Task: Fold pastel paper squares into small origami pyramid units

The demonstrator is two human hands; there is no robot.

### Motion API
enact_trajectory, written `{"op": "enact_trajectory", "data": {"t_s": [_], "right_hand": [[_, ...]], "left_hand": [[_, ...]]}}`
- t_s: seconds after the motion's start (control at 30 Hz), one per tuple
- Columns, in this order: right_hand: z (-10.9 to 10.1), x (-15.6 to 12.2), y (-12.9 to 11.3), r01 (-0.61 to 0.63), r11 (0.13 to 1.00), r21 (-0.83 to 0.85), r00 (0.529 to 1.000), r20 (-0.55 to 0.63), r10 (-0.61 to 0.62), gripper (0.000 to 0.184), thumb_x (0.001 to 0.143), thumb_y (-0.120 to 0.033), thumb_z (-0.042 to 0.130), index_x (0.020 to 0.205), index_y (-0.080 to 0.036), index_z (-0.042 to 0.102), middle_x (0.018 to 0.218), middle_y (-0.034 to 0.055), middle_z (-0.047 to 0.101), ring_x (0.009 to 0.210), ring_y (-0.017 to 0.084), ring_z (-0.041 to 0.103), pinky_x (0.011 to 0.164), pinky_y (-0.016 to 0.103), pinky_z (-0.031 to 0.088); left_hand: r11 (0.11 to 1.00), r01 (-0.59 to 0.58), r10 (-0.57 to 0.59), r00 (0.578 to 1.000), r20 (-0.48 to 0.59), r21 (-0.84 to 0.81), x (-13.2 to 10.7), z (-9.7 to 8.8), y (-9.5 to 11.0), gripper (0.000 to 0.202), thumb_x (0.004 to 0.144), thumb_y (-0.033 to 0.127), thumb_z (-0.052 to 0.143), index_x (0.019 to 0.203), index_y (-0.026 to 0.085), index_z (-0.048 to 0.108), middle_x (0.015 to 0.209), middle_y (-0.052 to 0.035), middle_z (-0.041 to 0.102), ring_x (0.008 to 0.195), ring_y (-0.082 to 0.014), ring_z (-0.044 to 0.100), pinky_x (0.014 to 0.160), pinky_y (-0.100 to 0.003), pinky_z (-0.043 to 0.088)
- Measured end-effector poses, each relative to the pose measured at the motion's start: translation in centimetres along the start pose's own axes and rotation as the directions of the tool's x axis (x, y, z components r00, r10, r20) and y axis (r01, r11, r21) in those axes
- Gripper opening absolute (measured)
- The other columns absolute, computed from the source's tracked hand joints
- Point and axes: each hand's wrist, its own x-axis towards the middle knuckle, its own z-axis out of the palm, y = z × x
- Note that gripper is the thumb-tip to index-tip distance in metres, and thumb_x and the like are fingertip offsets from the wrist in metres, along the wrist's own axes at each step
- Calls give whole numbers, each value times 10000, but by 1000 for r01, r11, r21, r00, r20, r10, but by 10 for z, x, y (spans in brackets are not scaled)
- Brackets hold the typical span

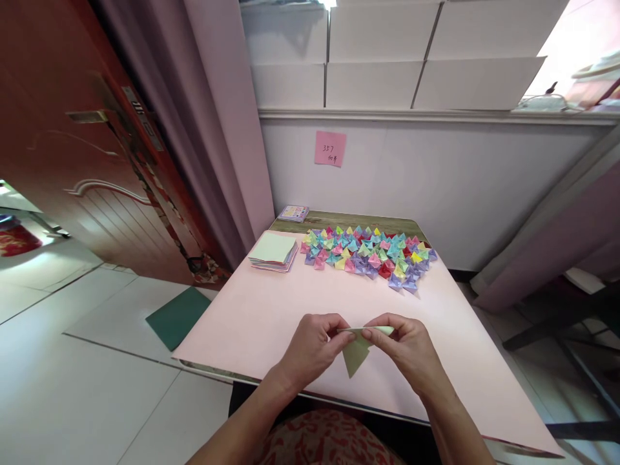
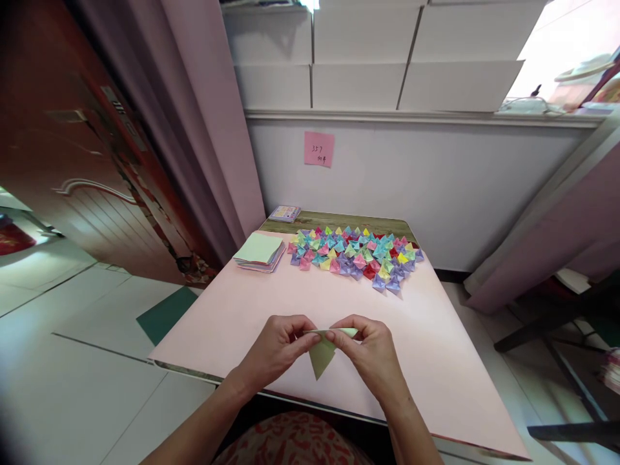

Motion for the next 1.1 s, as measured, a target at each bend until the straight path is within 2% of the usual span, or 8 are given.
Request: {"op": "enact_trajectory", "data": {"t_s": [0.07, 0.2, 0.27, 0.37, 0.53, 0.63, 0.8, 1.1], "right_hand": [[0, 2, 4, -64, 996, 69, 998, -2, 64, 337, 632, -478, 827, 728, -161, 764, 528, 1, 621, 450, 96, 431, 430, 230, 332], [-14, 9, 12, -69, 968, 241, 996, -42, 82, 315, 610, -436, 854, 683, -145, 757, 592, 37, 678, 567, 146, 574, 554, 255, 477], [-26, 13, 17, -49, 942, 332, 982, -156, 106, 308, 599, -416, 867, 666, -142, 742, 607, 43, 690, 599, 160, 618, 625, 278, 530], [-34, 15, 23, 13, 877, 480, 897, -394, 202, 326, 592, -417, 873, 723, -157, 728, 669, 34, 708, 611, 171, 654, 640, 311, 580], [-6, 4, 15, -95, 869, 486, 976, -128, 179, 396, 692, -492, 800, 880, -150, 733, 793, 80, 726, 714, 198, 683, 626, 296, 588], [11, -2, 5, -97, 858, 505, 990, -41, 136, 403, 719, -501, 778, 921, -157, 721, 817, 74, 712, 678, 178, 669, 645, 298, 581], [19, -2, -2, -92, 833, 545, 995, 16, 99, 386, 715, -483, 788, 909, -161, 699, 790, 62, 693, 651, 158, 642, 624, 275, 554], [20, 0, -4, -78, 839, 539, 996, 12, 85, 381, 729, -526, 753, 829, -168, 674, 715, 26, 644, 618, 152, 605, 599, 271, 532]], "left_hand": [[998, 46, -43, 997, 64, -44, 1, 0, -1, 211, 796, 302, 631, 674, 141, 692, 584, 0, 597, 565, -110, 490, 530, -212, 359], [968, 128, -97, 985, 145, -215, 4, 0, -10, 222, 757, 325, 676, 645, 133, 684, 537, -2, 579, 530, -115, 506, 523, -222, 374], [939, 156, -126, 985, 116, -307, 6, -1, -17, 240, 732, 338, 714, 620, 130, 670, 521, -6, 580, 511, -109, 502, 506, -219, 357], [822, 219, -240, 970, 28, -526, 12, -2, -28, 296, 711, 386, 757, 628, 125, 643, 518, -18, 600, 465, -90, 486, 457, -204, 293], [434, 257, -298, 946, 131, -863, 18, 12, -33, 327, 669, 384, 822, 711, 125, 626, 577, 19, 571, 482, -56, 465, 464, -180, 304], [341, 280, -259, 946, 197, -897, 16, 22, -30, 314, 701, 377, 809, 723, 122, 627, 588, 26, 551, 490, -52, 459, 473, -179, 323], [314, 291, -211, 949, 233, -904, 12, 28, -28, 297, 755, 387, 765, 845, 121, 669, 747, -44, 650, 653, -118, 586, 614, -221, 441], [377, 322, -173, 946, 275, -868, 12, 35, -37, 291, 784, 398, 732, 831, 120, 661, 729, -31, 605, 591, -94, 508, 599, -223, 390]]}}
